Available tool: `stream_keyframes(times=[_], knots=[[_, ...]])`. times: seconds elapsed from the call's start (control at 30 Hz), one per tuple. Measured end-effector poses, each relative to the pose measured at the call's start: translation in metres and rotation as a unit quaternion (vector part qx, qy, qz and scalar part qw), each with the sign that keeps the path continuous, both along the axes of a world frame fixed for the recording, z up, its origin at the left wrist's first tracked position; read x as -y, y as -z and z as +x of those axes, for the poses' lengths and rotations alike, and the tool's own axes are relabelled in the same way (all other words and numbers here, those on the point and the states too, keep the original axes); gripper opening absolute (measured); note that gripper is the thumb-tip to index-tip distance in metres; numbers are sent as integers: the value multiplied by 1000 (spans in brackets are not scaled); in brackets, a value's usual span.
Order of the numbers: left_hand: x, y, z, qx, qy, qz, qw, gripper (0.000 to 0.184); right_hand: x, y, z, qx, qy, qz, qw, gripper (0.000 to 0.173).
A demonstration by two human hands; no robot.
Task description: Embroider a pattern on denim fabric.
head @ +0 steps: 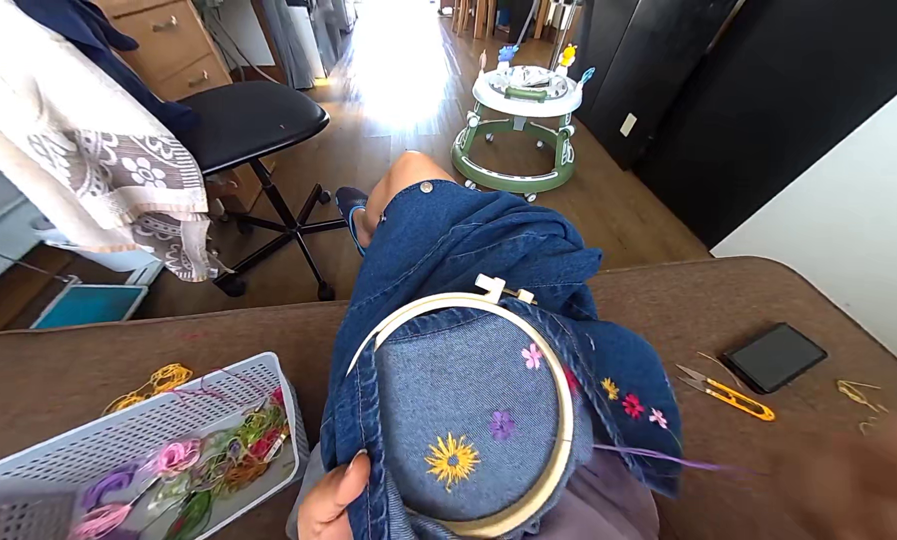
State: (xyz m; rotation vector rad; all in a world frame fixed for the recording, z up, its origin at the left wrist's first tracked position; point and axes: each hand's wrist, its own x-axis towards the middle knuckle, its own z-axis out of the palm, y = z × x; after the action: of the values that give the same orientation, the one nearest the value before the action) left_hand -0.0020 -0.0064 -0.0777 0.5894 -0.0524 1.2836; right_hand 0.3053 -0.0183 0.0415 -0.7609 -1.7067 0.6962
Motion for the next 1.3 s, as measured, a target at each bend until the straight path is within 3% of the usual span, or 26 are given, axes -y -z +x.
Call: stream_keyframes(times=[0.23, 0.43, 1.03, 1.3], knots=[[-1, 0, 0, -12, -15, 21, 1000, 32, -15, 45, -59, 200, 74, 106, 971, 10], [0, 1, -1, -20, -22, 38, 999, 32, -22, 55, -62, 297, 153, 190, 923, 15], [-2, 2, -2, -10, -8, 49, 999, 32, -25, 58, -61, 312, 148, 201, 917, 21], [1, 1, -2, -23, -14, 55, 998, 33, -26, 60, -65, 278, 153, 180, 931, 18]])
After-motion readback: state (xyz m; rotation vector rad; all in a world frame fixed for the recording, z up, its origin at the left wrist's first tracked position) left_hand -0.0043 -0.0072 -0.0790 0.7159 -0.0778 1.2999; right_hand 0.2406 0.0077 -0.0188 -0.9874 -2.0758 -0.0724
